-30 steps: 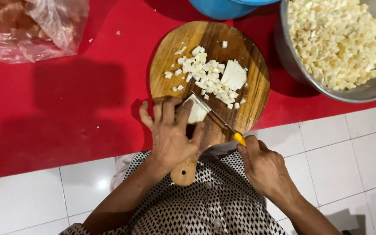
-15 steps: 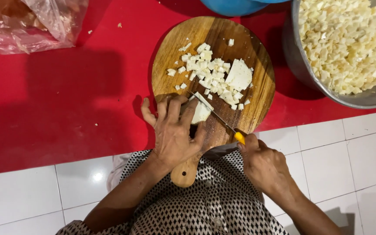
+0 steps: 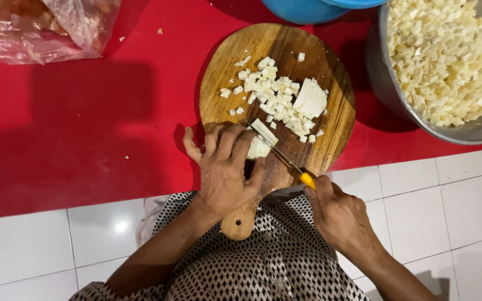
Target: Dicing bread into small cubes on a wooden cutting board and scraping them into a metal bowl.
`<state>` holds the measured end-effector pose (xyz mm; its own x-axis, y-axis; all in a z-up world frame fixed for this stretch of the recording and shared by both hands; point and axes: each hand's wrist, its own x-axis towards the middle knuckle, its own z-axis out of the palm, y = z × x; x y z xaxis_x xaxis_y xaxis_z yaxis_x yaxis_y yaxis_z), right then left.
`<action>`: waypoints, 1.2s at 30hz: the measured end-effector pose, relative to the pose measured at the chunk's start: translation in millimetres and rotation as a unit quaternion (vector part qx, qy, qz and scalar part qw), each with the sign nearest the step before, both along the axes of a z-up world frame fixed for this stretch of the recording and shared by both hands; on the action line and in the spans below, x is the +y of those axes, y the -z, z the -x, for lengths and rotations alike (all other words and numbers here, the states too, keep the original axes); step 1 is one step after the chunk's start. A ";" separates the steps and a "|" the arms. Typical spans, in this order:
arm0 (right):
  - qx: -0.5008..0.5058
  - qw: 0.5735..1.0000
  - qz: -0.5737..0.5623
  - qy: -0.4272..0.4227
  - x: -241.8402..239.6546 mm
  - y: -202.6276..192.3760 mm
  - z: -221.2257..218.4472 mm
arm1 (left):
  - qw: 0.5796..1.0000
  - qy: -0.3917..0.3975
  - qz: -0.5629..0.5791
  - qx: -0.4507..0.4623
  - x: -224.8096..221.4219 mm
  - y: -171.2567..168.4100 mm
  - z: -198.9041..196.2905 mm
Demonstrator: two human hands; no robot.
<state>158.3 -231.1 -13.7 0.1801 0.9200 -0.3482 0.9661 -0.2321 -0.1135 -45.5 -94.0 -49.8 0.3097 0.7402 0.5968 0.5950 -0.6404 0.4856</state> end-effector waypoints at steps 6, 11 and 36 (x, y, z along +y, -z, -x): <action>0.050 0.996 0.066 0.039 15.2 -11.9 3.7 | 1.000 0.001 -0.004 -0.011 -1.2 -3.7 2.6; 0.090 0.996 0.001 0.017 6.5 -7.6 -0.5 | 1.000 -0.014 -0.007 -0.021 -0.5 3.3 4.1; 0.015 0.997 -0.055 -0.055 -0.2 -5.0 3.2 | 0.997 -0.043 -0.011 -0.069 -2.5 -0.1 6.1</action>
<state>155.2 -231.4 -8.7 0.0671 0.9664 -0.2481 0.9807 -0.1097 -0.1620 -51.6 -96.5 -49.7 0.1583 0.7471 0.6456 0.5766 -0.6007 0.5538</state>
